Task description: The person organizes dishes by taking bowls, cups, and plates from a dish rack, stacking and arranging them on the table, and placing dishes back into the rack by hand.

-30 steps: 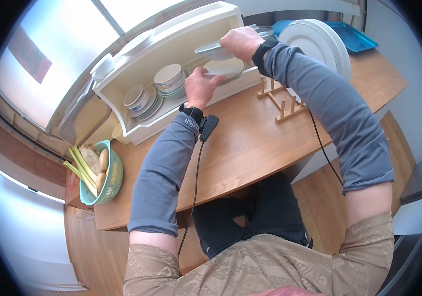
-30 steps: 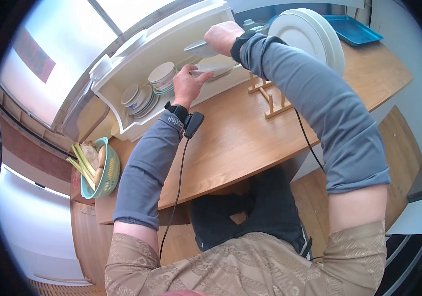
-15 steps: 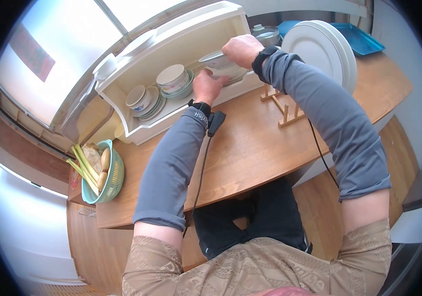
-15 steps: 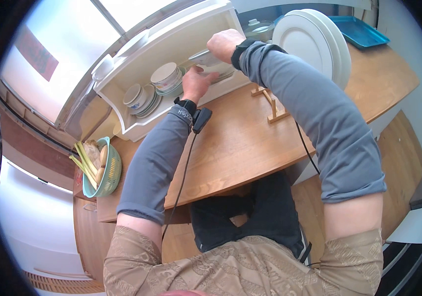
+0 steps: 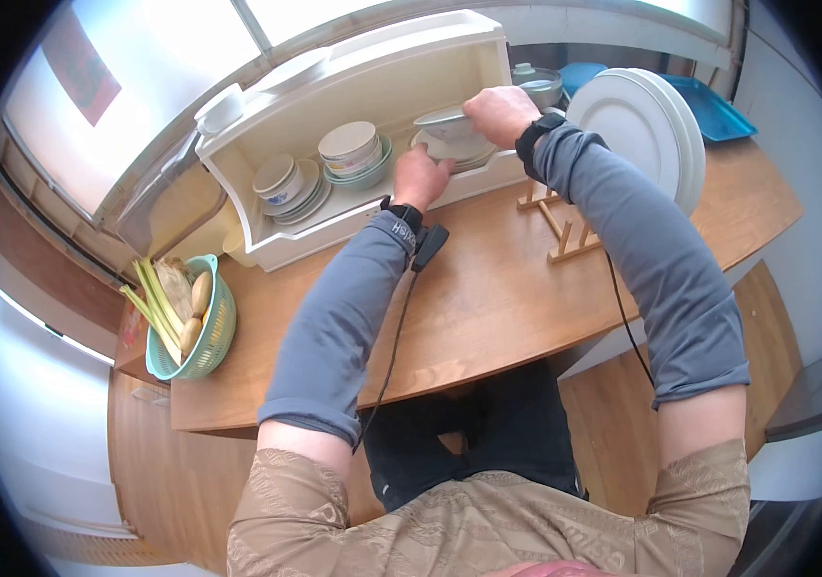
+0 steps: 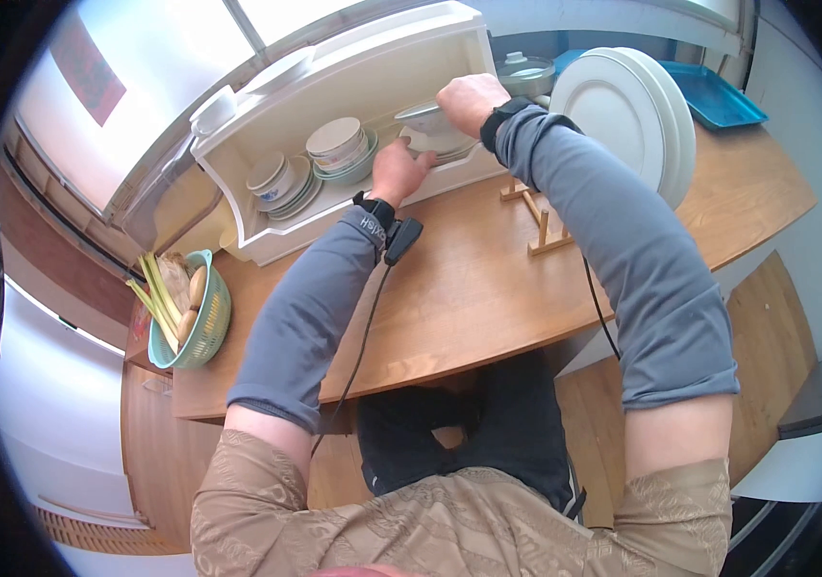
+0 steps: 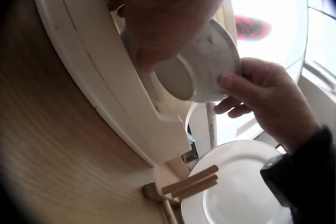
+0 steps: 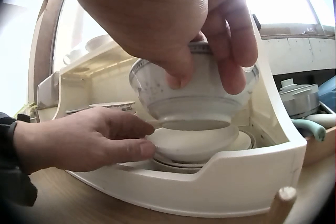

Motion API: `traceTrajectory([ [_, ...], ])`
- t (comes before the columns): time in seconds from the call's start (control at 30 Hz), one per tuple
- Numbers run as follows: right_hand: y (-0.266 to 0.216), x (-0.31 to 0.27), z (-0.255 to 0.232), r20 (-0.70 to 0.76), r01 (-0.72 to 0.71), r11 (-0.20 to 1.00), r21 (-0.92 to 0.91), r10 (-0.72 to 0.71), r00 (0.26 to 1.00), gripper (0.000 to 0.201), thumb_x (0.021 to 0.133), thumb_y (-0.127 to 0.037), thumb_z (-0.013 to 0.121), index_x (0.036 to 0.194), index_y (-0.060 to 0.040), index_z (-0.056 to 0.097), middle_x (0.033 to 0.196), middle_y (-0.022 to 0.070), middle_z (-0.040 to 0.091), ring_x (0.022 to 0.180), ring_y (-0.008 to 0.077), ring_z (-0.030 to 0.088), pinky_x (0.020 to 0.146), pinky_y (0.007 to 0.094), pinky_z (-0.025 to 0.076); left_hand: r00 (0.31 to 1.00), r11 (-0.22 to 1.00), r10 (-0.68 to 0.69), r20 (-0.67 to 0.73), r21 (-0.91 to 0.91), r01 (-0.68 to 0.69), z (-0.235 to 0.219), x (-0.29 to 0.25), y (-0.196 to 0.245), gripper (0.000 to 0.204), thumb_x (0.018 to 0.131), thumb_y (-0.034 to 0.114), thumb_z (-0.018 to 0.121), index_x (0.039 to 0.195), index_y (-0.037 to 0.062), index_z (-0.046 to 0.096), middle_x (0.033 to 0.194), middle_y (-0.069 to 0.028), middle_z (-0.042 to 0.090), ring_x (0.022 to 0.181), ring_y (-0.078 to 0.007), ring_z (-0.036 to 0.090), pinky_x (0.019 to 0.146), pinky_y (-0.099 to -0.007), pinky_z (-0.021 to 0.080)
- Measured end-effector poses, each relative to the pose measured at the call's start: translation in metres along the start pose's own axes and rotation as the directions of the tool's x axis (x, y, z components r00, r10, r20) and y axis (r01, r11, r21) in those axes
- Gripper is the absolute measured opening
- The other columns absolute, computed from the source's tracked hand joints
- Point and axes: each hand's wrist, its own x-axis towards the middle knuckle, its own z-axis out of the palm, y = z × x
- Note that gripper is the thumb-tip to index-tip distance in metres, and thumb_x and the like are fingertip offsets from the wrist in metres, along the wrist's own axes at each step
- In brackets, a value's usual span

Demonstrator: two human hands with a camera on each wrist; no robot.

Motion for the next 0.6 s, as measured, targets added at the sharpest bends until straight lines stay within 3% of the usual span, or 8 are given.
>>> traceTrajectory([
  [0.07,0.001,0.003,0.007,-0.004,0.007,1.000,-0.004,-0.007,1.000,0.022,0.087,-0.010,0.058,0.095,-0.0063,0.078,0.097,0.0183,0.075,0.094,0.0348,0.074,0.081,0.0438,0.059,0.982,0.987,0.164,-0.095,0.013,-0.163,0.003,-0.010,-0.009,0.045,0.085,0.035,0.075,0.107,-0.0031,0.069,0.107,-0.0259,0.070,0.098,-0.0430,0.068,0.087,-0.0474,0.055],
  [0.1,0.000,0.003,0.009,0.006,0.013,1.000,0.000,-0.013,1.000,0.022,0.087,-0.010,0.058,0.095,-0.0063,0.078,0.097,0.0183,0.075,0.094,0.0348,0.074,0.081,0.0438,0.059,0.984,0.988,0.152,-0.089,0.010,-0.152,0.003,-0.016,-0.010,0.045,0.085,0.035,0.075,0.107,-0.0031,0.069,0.107,-0.0259,0.070,0.098,-0.0430,0.068,0.087,-0.0474,0.055],
  [0.17,-0.003,0.005,0.011,0.026,-0.015,1.000,0.003,0.015,1.000,0.022,0.087,-0.010,0.059,0.096,-0.0066,0.078,0.097,0.0184,0.075,0.095,0.0349,0.074,0.082,0.0439,0.059,0.950,0.957,0.289,-0.118,0.006,-0.290,0.001,-0.027,-0.012,0.044,0.089,0.038,0.070,0.114,0.0007,0.069,0.113,-0.0241,0.067,0.104,-0.0416,0.065,0.090,-0.0490,0.052],
  [0.2,-0.004,0.006,0.016,0.007,-0.004,1.000,-0.002,0.004,1.000,0.021,0.087,-0.010,0.059,0.095,-0.0071,0.078,0.096,0.0181,0.075,0.094,0.0347,0.074,0.081,0.0444,0.060,0.954,0.961,0.276,-0.118,0.005,-0.277,-0.002,-0.031,-0.010,0.044,0.089,0.038,0.070,0.114,0.0007,0.069,0.113,-0.0241,0.067,0.104,-0.0416,0.065,0.090,-0.0490,0.052],
  [0.27,-0.007,0.009,0.023,0.004,0.008,1.000,-0.008,-0.008,1.000,0.020,0.088,-0.011,0.059,0.095,-0.0072,0.078,0.095,0.0178,0.075,0.094,0.0346,0.074,0.080,0.0445,0.060,0.954,0.951,0.295,-0.043,0.105,-0.290,-0.010,-0.036,-0.003,0.055,0.092,0.042,0.068,0.128,0.0008,0.065,0.137,-0.0304,0.057,0.121,-0.0432,0.059,0.101,-0.0516,0.047],
  [0.47,-0.011,0.014,0.046,-0.028,0.021,1.000,-0.008,-0.021,0.999,0.015,0.088,-0.016,0.064,0.093,-0.0074,0.075,0.092,0.0174,0.075,0.091,0.0356,0.073,0.078,0.0462,0.059,0.974,0.948,0.226,-0.013,0.231,-0.217,-0.004,-0.036,0.003,0.064,0.094,0.050,0.062,0.137,0.0023,0.059,0.148,-0.0291,0.048,0.137,-0.0419,0.047,0.110,-0.0651,0.034],
  [0.6,-0.013,0.018,0.061,-0.031,0.011,1.000,0.009,-0.010,0.999,0.013,0.088,-0.019,0.067,0.090,-0.0081,0.073,0.089,0.0174,0.073,0.089,0.0369,0.072,0.076,0.0482,0.057,0.989,0.966,0.145,0.020,0.214,-0.146,-0.015,-0.039,0.011,0.060,0.092,0.044,0.067,0.133,0.0009,0.061,0.147,-0.0292,0.049,0.132,-0.0437,0.051,0.109,-0.0591,0.039],
])
